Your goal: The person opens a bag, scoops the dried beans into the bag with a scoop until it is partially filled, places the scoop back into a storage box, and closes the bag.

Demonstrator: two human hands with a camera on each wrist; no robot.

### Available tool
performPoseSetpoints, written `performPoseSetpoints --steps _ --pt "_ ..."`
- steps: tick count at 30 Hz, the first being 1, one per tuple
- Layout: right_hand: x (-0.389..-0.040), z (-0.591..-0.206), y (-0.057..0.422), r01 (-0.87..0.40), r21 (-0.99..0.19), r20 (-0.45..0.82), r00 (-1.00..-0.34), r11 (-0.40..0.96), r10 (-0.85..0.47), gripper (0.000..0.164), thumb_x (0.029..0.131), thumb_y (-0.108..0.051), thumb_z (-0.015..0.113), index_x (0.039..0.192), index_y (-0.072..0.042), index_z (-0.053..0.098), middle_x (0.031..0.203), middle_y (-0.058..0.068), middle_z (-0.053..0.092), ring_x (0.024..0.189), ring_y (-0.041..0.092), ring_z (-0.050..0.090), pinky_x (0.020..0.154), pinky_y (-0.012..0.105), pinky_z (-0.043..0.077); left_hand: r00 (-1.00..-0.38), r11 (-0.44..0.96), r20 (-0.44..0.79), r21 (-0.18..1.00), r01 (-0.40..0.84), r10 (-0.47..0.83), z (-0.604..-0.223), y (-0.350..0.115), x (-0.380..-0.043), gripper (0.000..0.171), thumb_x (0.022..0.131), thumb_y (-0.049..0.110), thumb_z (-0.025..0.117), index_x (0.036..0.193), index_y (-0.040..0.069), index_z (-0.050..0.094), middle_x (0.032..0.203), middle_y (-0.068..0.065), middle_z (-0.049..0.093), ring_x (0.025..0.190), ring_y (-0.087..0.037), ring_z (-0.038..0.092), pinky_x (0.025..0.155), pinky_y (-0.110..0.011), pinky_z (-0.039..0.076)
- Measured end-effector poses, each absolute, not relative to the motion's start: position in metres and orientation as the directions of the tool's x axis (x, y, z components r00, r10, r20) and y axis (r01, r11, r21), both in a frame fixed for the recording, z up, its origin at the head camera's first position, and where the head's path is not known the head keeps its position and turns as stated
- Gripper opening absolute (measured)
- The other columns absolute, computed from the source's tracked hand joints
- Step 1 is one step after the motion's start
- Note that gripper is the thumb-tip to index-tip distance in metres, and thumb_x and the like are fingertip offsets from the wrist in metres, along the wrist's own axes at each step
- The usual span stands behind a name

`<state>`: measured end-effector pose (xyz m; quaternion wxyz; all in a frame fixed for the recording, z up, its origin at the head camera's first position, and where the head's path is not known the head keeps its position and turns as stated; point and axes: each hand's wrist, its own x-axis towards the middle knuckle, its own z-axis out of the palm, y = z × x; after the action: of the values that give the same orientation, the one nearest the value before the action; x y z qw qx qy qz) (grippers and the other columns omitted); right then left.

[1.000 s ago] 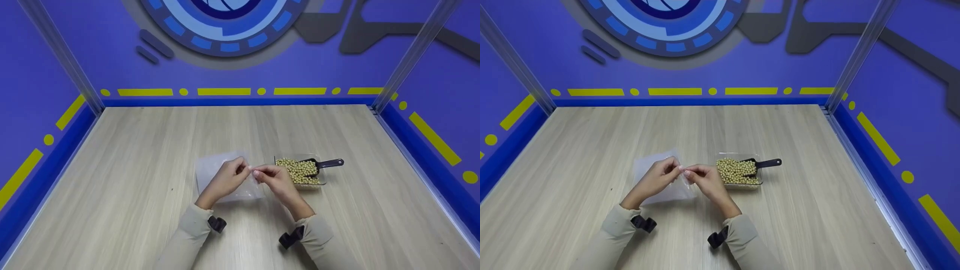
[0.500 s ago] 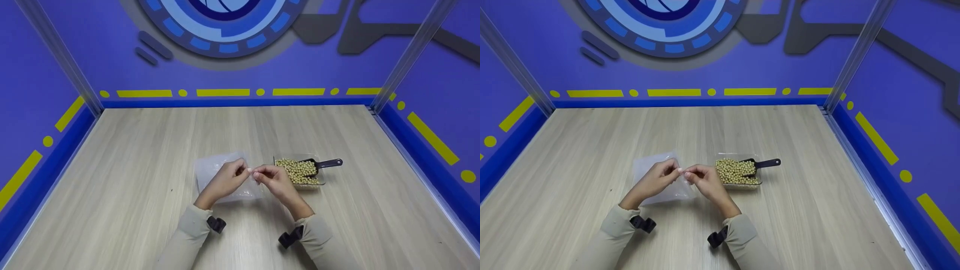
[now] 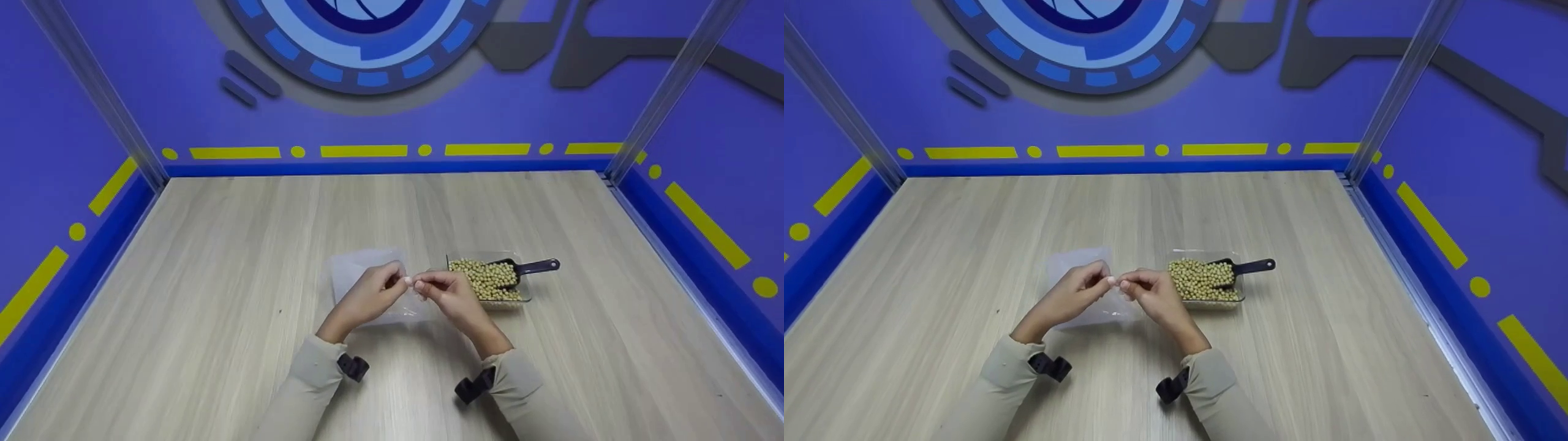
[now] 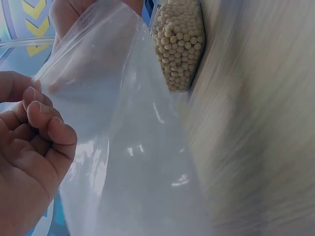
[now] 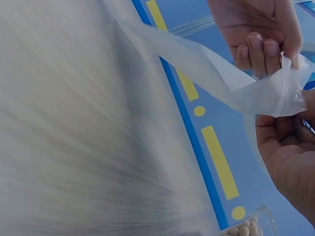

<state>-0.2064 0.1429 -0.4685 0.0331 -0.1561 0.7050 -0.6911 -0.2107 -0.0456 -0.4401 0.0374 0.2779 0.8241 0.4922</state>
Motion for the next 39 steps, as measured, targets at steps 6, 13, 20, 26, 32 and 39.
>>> performPoseSetpoints --steps 6,13,20,26,32,39 --pt "-0.2064 -0.4679 0.1449 -0.165 -0.986 0.162 -0.952 -0.007 -0.261 0.026 0.087 0.0 0.064 0.1 0.022 0.063 0.075 -0.008 0.066 0.069 0.005 0.059 0.066 0.019 0.051 -0.848 0.344 0.224 0.841 0.417 0.481 -0.4404 -0.0451 -0.2112 0.019 0.096 0.015 0.053 0.08 0.005 0.054 0.069 0.006 0.043 0.062 -0.006 0.038 0.057 -0.018 0.032" --pt "-0.207 -0.4687 0.1455 -0.173 -0.984 0.159 -0.955 0.034 -0.249 0.023 0.087 -0.002 0.065 0.099 0.018 0.067 0.075 -0.002 0.068 0.067 0.007 0.06 0.065 0.021 0.052 -0.863 0.367 0.213 0.839 0.402 0.458 -0.4439 -0.0455 -0.2127 0.016 0.094 0.011 0.053 0.079 0.005 0.055 0.069 0.007 0.044 0.063 -0.007 0.039 0.057 -0.018 0.032" --pt "-0.2084 -0.4709 0.1451 -0.205 -0.97 0.176 -0.962 0.128 -0.206 0.018 0.086 -0.002 0.066 0.097 0.013 0.07 0.083 0.021 0.069 0.066 0.007 0.06 0.065 0.022 0.053 -0.88 0.39 0.2 0.838 0.381 0.431 -0.4466 -0.0461 -0.2128 0.015 0.092 0.011 0.053 0.077 0.007 0.056 0.067 0.007 0.044 0.061 -0.007 0.038 0.056 -0.018 0.031" --pt "-0.2097 -0.4732 0.1458 -0.226 -0.963 0.198 -0.963 0.15 -0.182 0.018 0.086 -0.002 0.067 0.096 0.013 0.07 0.086 0.028 0.068 0.064 0.006 0.06 0.061 0.02 0.051 -0.881 0.392 0.2 0.837 0.382 0.43 -0.4472 -0.0465 -0.213 0.015 0.091 0.01 0.053 0.077 0.006 0.058 0.066 0.007 0.045 0.06 -0.007 0.039 0.055 -0.018 0.032" --pt "-0.2107 -0.4738 0.1459 -0.198 -0.968 0.174 -0.973 0.156 -0.155 0.017 0.085 -0.002 0.068 0.095 0.012 0.071 0.085 0.025 0.068 0.064 0.007 0.059 0.061 0.019 0.05 -0.88 0.405 0.202 0.828 0.388 0.431 -0.4464 -0.0477 -0.2122 0.015 0.09 0.009 0.053 0.076 0.006 0.058 0.066 0.007 0.045 0.06 -0.008 0.039 0.055 -0.017 0.032" --pt "-0.2117 -0.4713 0.1456 -0.176 -0.965 0.156 -0.981 0.195 -0.114 0.014 0.085 0.001 0.067 0.094 0.011 0.071 0.081 0.02 0.067 0.062 0.005 0.055 0.058 0.016 0.046 -0.884 0.405 0.193 0.833 0.377 0.427 -0.446 -0.049 -0.2124 0.016 0.089 0.009 0.054 0.074 0.006 0.057 0.064 0.007 0.045 0.059 -0.006 0.039 0.055 -0.017 0.031"
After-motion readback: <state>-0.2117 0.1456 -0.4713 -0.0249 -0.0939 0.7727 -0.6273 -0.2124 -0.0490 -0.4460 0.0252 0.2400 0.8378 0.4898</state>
